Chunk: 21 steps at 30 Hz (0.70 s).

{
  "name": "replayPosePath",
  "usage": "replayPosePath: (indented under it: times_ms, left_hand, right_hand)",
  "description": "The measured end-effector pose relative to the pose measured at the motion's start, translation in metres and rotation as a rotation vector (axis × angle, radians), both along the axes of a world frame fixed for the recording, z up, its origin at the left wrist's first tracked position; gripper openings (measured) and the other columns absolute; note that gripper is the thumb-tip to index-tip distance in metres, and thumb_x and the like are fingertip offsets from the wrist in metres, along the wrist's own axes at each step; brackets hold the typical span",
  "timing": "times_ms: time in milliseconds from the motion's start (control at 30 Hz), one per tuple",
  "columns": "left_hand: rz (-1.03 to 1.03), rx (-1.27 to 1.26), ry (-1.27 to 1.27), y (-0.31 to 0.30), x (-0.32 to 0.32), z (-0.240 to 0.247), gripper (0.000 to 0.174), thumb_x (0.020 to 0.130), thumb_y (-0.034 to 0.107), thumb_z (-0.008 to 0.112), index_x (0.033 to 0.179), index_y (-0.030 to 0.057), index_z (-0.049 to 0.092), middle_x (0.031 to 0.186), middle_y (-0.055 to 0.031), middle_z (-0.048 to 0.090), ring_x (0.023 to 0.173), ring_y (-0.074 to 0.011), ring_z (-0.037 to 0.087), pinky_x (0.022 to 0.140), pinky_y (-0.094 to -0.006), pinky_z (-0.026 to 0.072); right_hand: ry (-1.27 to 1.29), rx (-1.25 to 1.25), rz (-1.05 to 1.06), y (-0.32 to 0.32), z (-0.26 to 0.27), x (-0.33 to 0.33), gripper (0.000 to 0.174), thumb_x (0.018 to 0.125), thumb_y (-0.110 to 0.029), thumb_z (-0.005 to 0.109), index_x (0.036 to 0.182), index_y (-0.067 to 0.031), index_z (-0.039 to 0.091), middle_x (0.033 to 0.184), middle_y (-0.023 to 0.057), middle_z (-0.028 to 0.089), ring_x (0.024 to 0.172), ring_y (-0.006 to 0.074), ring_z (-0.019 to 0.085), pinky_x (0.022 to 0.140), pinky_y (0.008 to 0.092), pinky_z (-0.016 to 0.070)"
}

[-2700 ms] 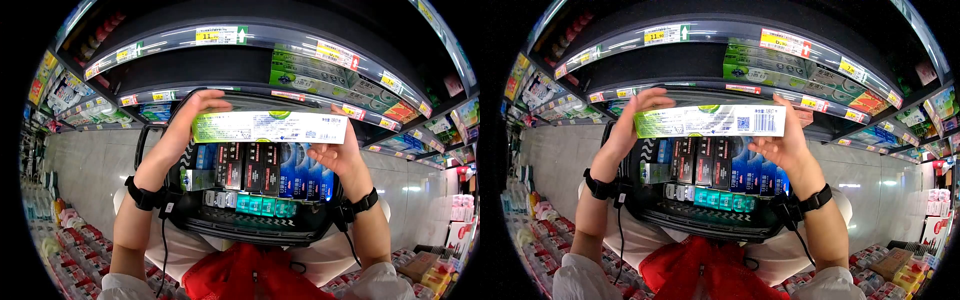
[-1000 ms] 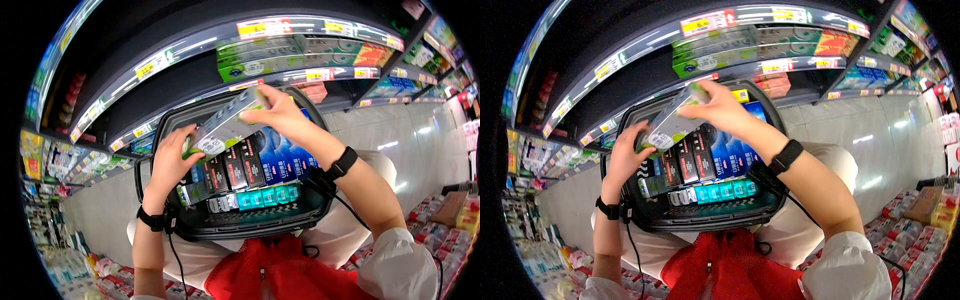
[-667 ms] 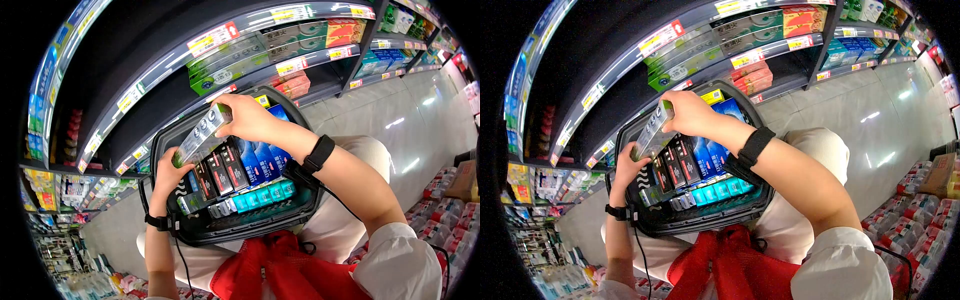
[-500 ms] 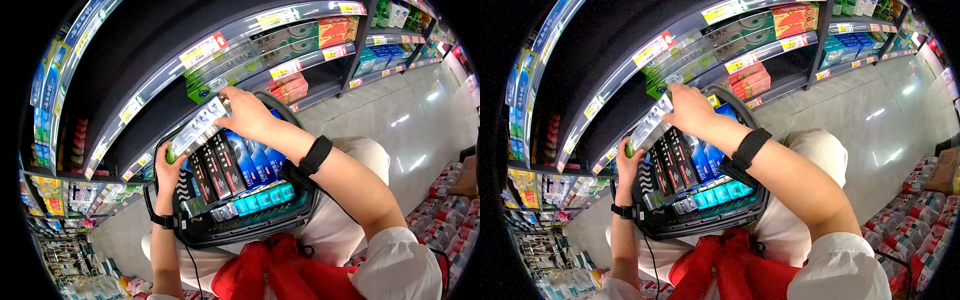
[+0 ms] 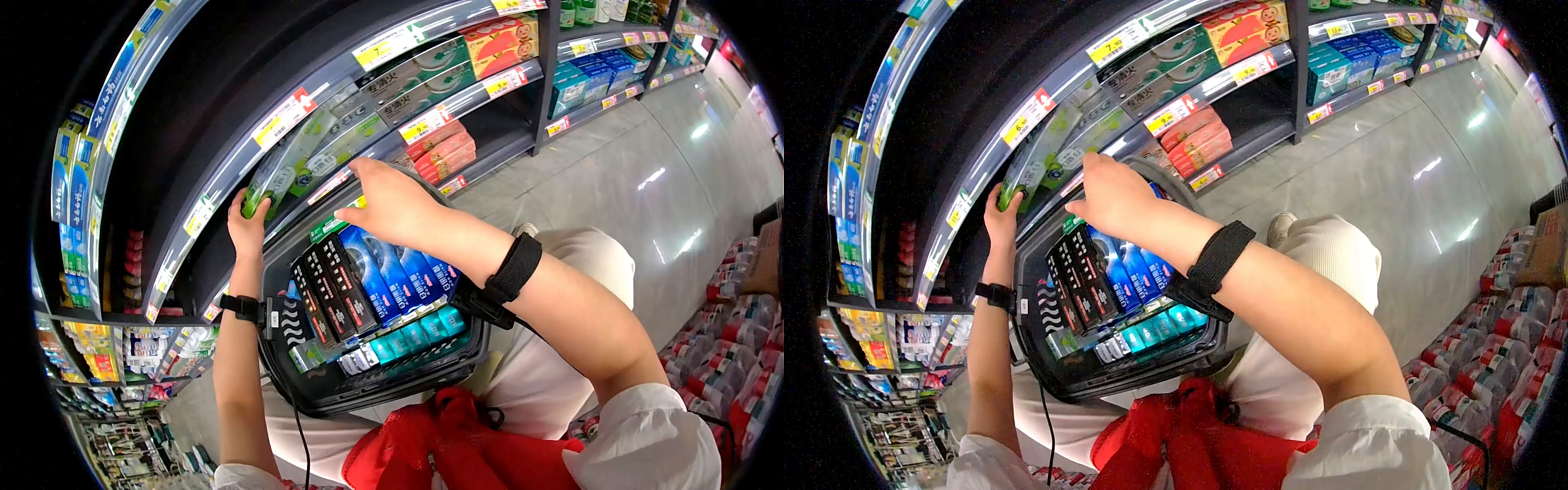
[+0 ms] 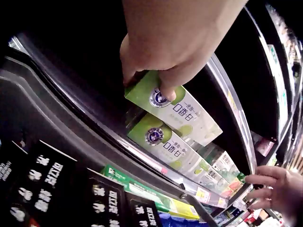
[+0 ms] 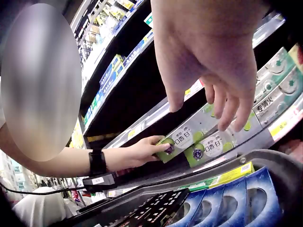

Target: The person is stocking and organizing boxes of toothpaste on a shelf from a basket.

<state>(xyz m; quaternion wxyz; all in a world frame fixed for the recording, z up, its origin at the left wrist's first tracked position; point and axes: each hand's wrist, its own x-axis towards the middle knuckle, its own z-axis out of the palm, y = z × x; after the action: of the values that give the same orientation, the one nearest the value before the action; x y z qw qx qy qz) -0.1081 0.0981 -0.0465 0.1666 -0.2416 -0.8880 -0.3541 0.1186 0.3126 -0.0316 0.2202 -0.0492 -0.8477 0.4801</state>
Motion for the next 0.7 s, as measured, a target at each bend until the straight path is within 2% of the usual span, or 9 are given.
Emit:
replayPosePath:
  times_ms: [33, 133, 233, 367, 500, 533, 633, 667, 700]
  left_hand:
    - [-0.004, -0.001, -0.002, 0.006, -0.002, 0.002, 0.046, 0.068, 0.014, 0.071, 0.108, -0.0011, 0.054, 0.102, -0.0136, 0.056, 0.092, -0.0215, 0.054, 0.081, -0.0297, 0.041]
    - [-0.078, 0.065, -0.148, 0.021, -0.013, 0.003, 0.05, 0.077, 0.013, 0.065, 0.119, -0.0041, 0.044, 0.114, -0.0114, 0.051, 0.099, -0.0172, 0.05, 0.085, -0.0257, 0.0382]
    - [-0.231, 0.211, -0.203, 0.035, -0.021, 0.004, 0.046, 0.075, 0.006, 0.065, 0.116, -0.0041, 0.047, 0.111, -0.0114, 0.053, 0.096, -0.0185, 0.052, 0.083, -0.0267, 0.0396]
    - [-0.153, 0.419, -0.463, 0.049, -0.025, 0.004, 0.045, 0.076, 0.004, 0.064, 0.116, 0.0017, 0.045, 0.107, -0.0073, 0.053, 0.09, -0.014, 0.052, 0.076, -0.0253, 0.0411]
    - [-0.047, 0.451, -0.47, 0.056, -0.03, -0.011, 0.044, 0.077, 0.003, 0.063, 0.116, 0.0031, 0.044, 0.108, -0.0069, 0.053, 0.093, -0.0139, 0.051, 0.077, -0.0252, 0.0407]
    - [-0.149, 0.509, -0.373, 0.047, -0.062, -0.036, 0.038, 0.078, 0.009, 0.064, 0.112, 0.0049, 0.048, 0.1, -0.0026, 0.056, 0.084, -0.0116, 0.053, 0.064, -0.0225, 0.0406]
    - [-0.116, 0.507, -0.426, 0.056, -0.054, -0.032, 0.036, 0.077, 0.01, 0.065, 0.109, 0.0023, 0.049, 0.098, -0.0033, 0.057, 0.081, -0.0107, 0.054, 0.063, -0.0205, 0.0405]
    - [-0.08, 0.505, -0.491, 0.063, -0.045, -0.024, 0.044, 0.077, 0.004, 0.064, 0.115, -0.003, 0.045, 0.11, -0.0086, 0.054, 0.099, -0.0169, 0.051, 0.085, -0.0261, 0.0375]
    - [-0.076, 0.508, -0.49, 0.073, -0.026, -0.012, 0.044, 0.077, 0.004, 0.064, 0.115, -0.003, 0.045, 0.11, -0.0086, 0.054, 0.099, -0.0169, 0.051, 0.085, -0.0261, 0.0375]
  right_hand:
    - [-0.066, -0.027, 0.04, 0.002, 0.002, 0.003, 0.059, 0.072, -0.024, 0.065, 0.113, 0.0096, 0.042, 0.111, 0.0256, 0.049, 0.105, 0.0354, 0.048, 0.09, 0.037, 0.038]
    - [-0.053, -0.029, 0.043, 0.003, 0.003, 0.007, 0.058, 0.072, -0.024, 0.065, 0.112, 0.0094, 0.043, 0.11, 0.0257, 0.049, 0.104, 0.0357, 0.049, 0.089, 0.0373, 0.0385]
    - [-0.066, -0.029, 0.057, -0.001, 0.001, 0.006, 0.058, 0.072, -0.025, 0.065, 0.113, 0.009, 0.042, 0.109, 0.0256, 0.049, 0.103, 0.0359, 0.049, 0.089, 0.0378, 0.0388]
    - [-0.084, -0.023, 0.087, -0.007, 0.001, 0.008, 0.06, 0.073, -0.026, 0.064, 0.115, 0.0087, 0.039, 0.11, 0.0255, 0.049, 0.102, 0.036, 0.049, 0.088, 0.0378, 0.0395]
    - [-0.09, -0.013, 0.093, -0.009, 0.002, 0.006, 0.064, 0.074, -0.026, 0.063, 0.117, 0.0109, 0.035, 0.11, 0.0268, 0.049, 0.102, 0.0368, 0.05, 0.088, 0.0379, 0.0399]
    - [-0.085, -0.019, 0.099, -0.009, 0.001, 0.006, 0.065, 0.074, -0.026, 0.063, 0.118, 0.0119, 0.033, 0.11, 0.0276, 0.048, 0.102, 0.0371, 0.05, 0.088, 0.0382, 0.04]
    - [-0.07, -0.025, 0.118, -0.011, -0.001, 0.007, 0.067, 0.075, -0.026, 0.062, 0.119, 0.0137, 0.031, 0.112, 0.0293, 0.047, 0.102, 0.0377, 0.049, 0.087, 0.0386, 0.0403]
    - [-0.071, -0.024, 0.123, -0.012, -0.001, 0.007, 0.067, 0.075, -0.026, 0.062, 0.119, 0.0137, 0.031, 0.112, 0.0293, 0.047, 0.102, 0.0377, 0.049, 0.087, 0.0386, 0.0403]
    - [-0.069, -0.012, 0.126, -0.013, -0.002, 0.007, 0.068, 0.075, -0.026, 0.062, 0.119, 0.0139, 0.03, 0.112, 0.0297, 0.047, 0.102, 0.0379, 0.05, 0.087, 0.0386, 0.0405]
